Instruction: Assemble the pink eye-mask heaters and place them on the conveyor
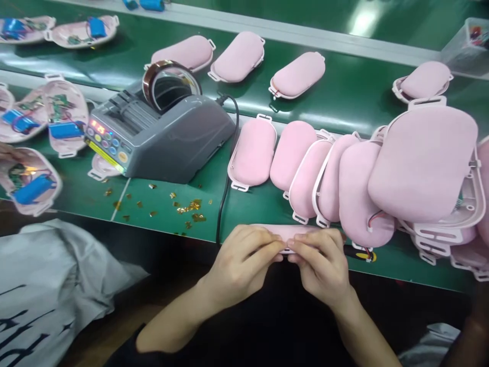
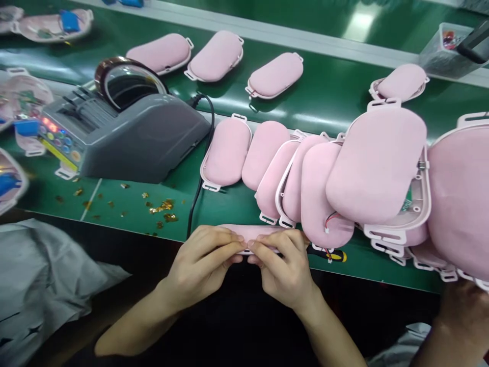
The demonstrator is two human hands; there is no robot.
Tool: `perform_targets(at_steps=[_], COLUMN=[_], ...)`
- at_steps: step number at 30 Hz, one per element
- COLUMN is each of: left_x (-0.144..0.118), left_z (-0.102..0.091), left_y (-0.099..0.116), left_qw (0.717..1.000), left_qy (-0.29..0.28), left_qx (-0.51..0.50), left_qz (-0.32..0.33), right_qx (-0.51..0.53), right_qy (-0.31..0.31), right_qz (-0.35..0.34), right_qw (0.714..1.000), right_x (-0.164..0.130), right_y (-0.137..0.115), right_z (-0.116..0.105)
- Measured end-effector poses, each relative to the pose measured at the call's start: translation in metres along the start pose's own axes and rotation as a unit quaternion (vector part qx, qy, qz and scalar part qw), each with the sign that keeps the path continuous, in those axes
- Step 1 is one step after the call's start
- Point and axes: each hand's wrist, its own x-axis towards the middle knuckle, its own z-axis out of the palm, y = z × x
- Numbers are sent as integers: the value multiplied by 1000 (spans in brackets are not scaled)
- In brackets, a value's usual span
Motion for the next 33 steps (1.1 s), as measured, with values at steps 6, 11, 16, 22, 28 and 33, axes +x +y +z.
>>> perform_targets(at_steps=[6, 11, 16, 22, 28, 33], left_x=[0, 1, 8, 28, -4, -12], left_z=[6, 10, 9, -15, -32, -8], left_y=[-4, -6, -10, 0, -18, -54], left_qw=[1000, 999, 999, 996, 933, 954], left_qy=[19, 28, 40, 33, 351, 278], left_qx=[22, 17, 17, -20, 47, 108], left_qz=[-3, -3, 5, 77, 63, -21], right_qx=[7, 23, -11, -138, -281, -532], right_qy=[34, 31, 14, -56, 11, -185], right_qz=[18, 24, 4, -51, -93, 156], right_qw=[999, 999, 1000, 988, 955, 811], right_x=[0, 3, 6, 20, 124, 294], right_y=[-3, 0, -5, -43, -45, 40], right_z=[7, 8, 3, -39, -103, -77])
